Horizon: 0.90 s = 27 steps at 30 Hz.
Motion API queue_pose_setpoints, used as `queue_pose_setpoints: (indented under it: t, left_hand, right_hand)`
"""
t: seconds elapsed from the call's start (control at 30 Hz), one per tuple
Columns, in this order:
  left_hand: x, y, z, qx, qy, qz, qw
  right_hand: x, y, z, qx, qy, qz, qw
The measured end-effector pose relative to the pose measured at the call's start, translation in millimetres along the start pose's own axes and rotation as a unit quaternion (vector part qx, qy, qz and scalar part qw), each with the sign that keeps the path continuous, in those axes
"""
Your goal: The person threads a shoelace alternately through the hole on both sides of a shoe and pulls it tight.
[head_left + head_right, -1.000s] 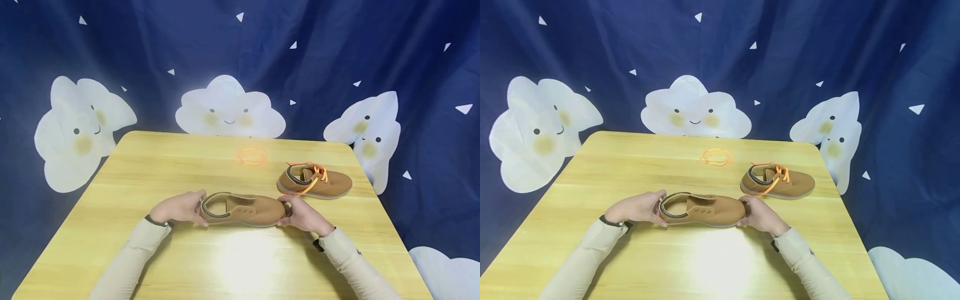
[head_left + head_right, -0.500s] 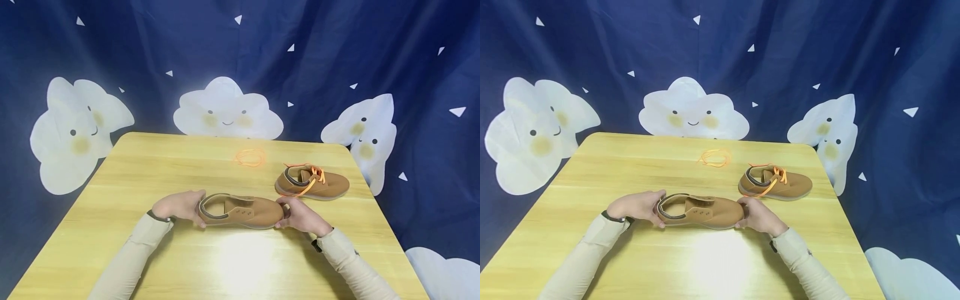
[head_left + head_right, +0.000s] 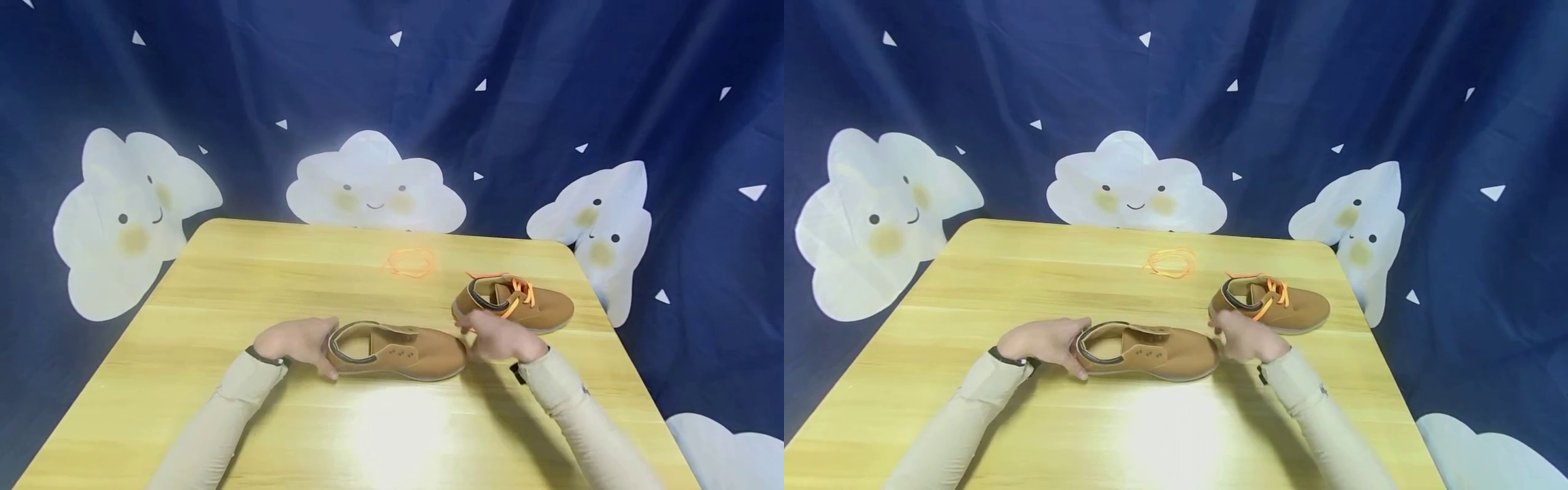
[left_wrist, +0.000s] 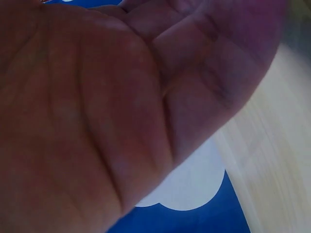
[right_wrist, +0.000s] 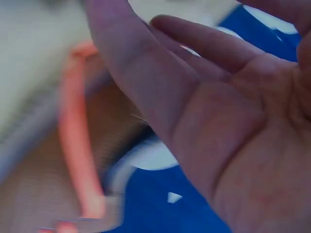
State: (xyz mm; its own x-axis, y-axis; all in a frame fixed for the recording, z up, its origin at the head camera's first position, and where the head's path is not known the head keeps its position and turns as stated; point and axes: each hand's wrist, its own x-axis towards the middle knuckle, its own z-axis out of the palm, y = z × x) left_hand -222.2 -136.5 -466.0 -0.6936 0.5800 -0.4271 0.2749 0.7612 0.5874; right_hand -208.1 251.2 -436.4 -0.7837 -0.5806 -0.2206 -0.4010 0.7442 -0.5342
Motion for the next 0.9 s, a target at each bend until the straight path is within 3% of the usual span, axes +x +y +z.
queue_pose_setpoints:
  t: [0.13, 0.2, 0.23, 0.33, 0.5, 0.6, 0.8, 0.9]
  left_hand:
    - [-2.0, -1.3, -1.6, -0.007, -0.006, -0.001, 1.0]
    - [-1.5, -3.2, -2.3, -0.011, -0.008, 0.009, 0.9999]
    - [-0.9, -4.3, -2.2, -0.011, -0.008, 0.014, 0.9998]
    - [1.5, -7.4, -0.9, -0.01, -0.008, 0.032, 0.9994]
    - [2.7, -9.8, 0.4, -0.015, -0.007, 0.035, 0.9992]
    - [2.2, -9.5, 0.7, -0.014, -0.006, 0.031, 0.9994]
    - [0.3, -7.1, 2.0, -0.003, -0.005, 0.022, 0.9997]
    - [-1.6, -6.4, 0.9, -0.008, -0.004, 0.019, 0.9998]
  right_hand:
    - [33, -16, -33, -0.003, 0.056, 0.001, 0.998]
    - [57, -19, -47, 0.008, 0.083, 0.026, 0.996]
    - [65, -33, -57, 0.007, 0.093, 0.048, 0.995]
    - [105, -25, -64, 0.012, 0.12, 0.057, 0.991]
    - [165, -12, -52, -0.001, 0.124, 0.051, 0.991]
    - [190, -9, -39, -0.006, 0.114, 0.067, 0.991]
    - [214, -11, -14, 0.022, 0.079, 0.112, 0.99]
    - [220, -13, -9, 0.03, 0.074, 0.112, 0.991]
